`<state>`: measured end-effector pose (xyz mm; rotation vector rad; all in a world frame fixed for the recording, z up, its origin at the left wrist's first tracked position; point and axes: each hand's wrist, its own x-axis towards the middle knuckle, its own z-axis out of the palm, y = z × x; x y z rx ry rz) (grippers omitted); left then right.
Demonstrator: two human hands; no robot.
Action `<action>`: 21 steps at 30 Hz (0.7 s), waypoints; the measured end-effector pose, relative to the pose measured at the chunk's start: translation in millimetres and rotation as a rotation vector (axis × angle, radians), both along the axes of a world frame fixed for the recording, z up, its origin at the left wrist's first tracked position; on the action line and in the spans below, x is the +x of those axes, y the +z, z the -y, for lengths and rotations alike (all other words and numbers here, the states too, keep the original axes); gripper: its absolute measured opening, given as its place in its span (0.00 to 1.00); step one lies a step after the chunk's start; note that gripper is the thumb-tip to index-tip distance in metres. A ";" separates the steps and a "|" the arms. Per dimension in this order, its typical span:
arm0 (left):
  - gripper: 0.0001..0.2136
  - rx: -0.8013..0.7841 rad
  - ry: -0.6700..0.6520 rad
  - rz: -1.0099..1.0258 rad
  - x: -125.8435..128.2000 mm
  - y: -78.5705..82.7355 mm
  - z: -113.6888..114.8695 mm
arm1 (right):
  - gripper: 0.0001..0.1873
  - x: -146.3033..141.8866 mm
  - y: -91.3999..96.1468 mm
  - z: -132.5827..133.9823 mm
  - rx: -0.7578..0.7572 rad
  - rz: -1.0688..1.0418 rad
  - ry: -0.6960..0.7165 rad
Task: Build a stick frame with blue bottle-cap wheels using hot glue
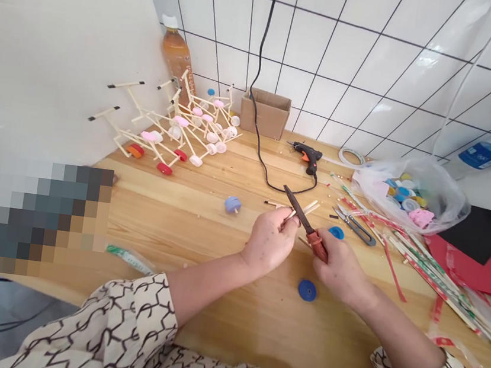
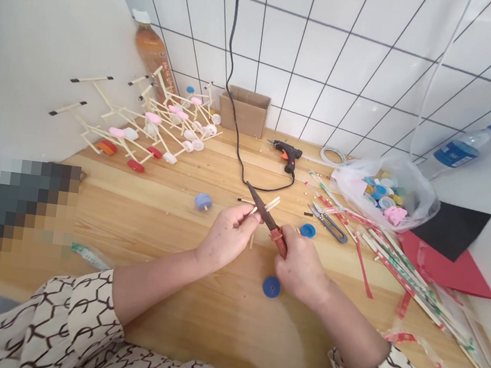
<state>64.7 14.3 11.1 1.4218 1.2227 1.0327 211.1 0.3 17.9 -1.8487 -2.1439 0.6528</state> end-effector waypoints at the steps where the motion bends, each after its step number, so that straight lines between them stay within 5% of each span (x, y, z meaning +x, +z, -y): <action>1: 0.11 0.000 -0.007 0.014 2.0 2.4 3.1 | 0.09 -1.6 -1.6 -0.6 -0.001 -0.001 -0.007; 3: 0.11 0.069 -0.143 0.054 4.0 7.8 8.7 | 0.07 -5.0 -3.3 -1.6 -0.018 -0.012 0.004; 7: 0.11 0.033 -0.056 0.196 -3.4 12.6 9.6 | 0.07 -3.6 5.0 -4.5 -0.057 -0.043 0.030; 12: 0.11 -0.153 -0.196 0.450 -12.7 0.4 -0.4 | 0.07 19.7 23.4 -3.9 0.004 -0.110 -0.065; 21: 0.08 -0.343 -0.198 0.669 -11.4 -7.9 -6.1 | 0.11 69.5 13.8 22.3 0.109 0.170 -0.169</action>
